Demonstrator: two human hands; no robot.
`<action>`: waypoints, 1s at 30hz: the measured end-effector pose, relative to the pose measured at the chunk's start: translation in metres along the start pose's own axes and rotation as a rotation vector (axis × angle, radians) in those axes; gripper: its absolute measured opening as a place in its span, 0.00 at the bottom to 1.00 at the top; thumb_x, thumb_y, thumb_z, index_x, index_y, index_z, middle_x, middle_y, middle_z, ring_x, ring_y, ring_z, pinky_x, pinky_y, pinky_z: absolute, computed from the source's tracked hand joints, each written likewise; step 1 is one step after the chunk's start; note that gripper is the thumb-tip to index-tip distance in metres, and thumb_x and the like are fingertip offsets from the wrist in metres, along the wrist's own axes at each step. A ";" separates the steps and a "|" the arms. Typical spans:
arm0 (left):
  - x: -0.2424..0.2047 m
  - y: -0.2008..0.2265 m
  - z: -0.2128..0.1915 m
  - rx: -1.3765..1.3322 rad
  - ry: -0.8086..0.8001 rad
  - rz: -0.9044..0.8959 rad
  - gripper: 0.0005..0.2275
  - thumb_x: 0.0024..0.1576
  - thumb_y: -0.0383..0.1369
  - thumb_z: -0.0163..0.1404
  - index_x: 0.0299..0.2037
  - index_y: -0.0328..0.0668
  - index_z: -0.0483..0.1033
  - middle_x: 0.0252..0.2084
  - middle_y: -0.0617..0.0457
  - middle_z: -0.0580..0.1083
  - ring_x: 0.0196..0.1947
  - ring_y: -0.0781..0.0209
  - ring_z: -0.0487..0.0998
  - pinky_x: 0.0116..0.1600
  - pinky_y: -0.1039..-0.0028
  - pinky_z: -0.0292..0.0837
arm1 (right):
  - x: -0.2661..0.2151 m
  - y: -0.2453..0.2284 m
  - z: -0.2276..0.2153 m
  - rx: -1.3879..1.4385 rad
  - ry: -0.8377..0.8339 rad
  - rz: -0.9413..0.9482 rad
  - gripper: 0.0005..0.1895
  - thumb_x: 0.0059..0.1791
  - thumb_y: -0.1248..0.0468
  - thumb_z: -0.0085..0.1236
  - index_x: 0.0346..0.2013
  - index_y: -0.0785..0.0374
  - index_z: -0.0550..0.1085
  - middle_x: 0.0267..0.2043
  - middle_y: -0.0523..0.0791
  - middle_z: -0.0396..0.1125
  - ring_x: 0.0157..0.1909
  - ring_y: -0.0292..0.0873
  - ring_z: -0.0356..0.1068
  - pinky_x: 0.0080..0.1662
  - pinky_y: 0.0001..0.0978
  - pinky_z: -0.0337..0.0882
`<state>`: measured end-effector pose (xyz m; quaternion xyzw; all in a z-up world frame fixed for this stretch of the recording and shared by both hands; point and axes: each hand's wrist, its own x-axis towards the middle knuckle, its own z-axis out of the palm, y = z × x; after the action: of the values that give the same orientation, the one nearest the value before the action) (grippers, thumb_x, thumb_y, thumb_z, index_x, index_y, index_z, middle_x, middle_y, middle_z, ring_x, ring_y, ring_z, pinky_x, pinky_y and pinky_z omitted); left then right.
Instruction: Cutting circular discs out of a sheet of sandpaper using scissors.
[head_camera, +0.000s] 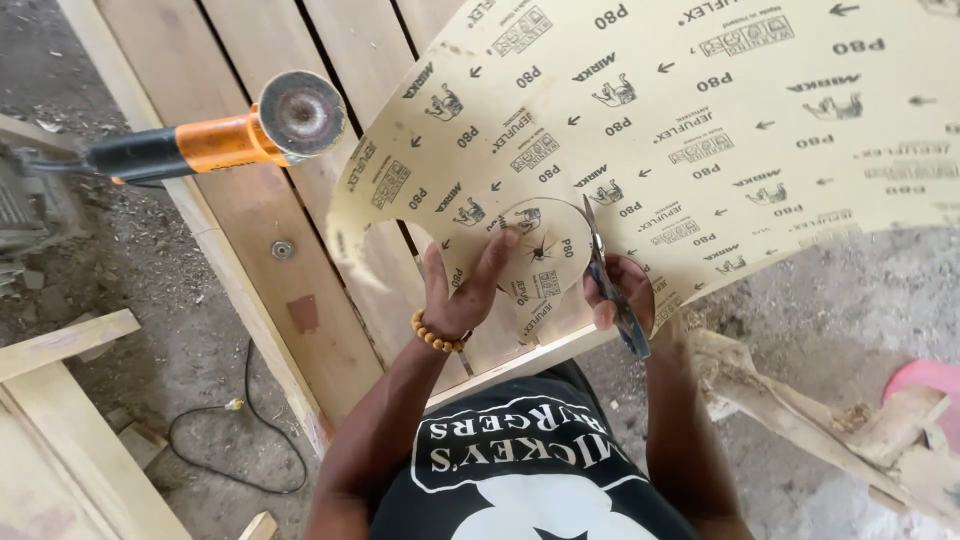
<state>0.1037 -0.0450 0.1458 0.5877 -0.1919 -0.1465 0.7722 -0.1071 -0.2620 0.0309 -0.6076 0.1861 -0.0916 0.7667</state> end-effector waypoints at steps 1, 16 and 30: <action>0.008 0.017 0.007 0.004 0.006 0.014 0.14 0.69 0.40 0.50 0.48 0.38 0.84 0.46 0.44 0.84 0.40 0.51 0.88 0.35 0.73 0.85 | 0.002 -0.010 0.003 0.000 -0.012 -0.010 0.49 0.28 0.55 0.86 0.51 0.80 0.68 0.30 0.54 0.67 0.24 0.42 0.69 0.26 0.25 0.73; 0.006 -0.024 0.011 0.648 -0.160 0.163 0.09 0.61 0.30 0.59 0.40 0.27 0.82 0.27 0.37 0.78 0.30 0.42 0.81 0.56 0.65 0.75 | -0.020 0.033 0.045 0.339 -0.131 0.070 0.36 0.51 0.41 0.60 0.63 0.66 0.68 0.45 0.56 0.74 0.44 0.45 0.79 0.45 0.32 0.81; -0.100 -0.128 -0.090 0.051 0.276 -0.909 0.26 0.72 0.47 0.30 0.52 0.27 0.75 0.43 0.36 0.79 0.40 0.55 0.77 0.71 0.70 0.63 | -0.103 -0.086 0.061 0.628 -0.280 0.821 0.39 0.53 0.34 0.48 0.56 0.68 0.70 0.36 0.53 0.72 0.36 0.45 0.77 0.44 0.50 0.83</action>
<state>0.0577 0.0432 -0.0109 0.6448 0.1856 -0.3850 0.6336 -0.1700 -0.1907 0.1441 -0.2324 0.2682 0.2464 0.9018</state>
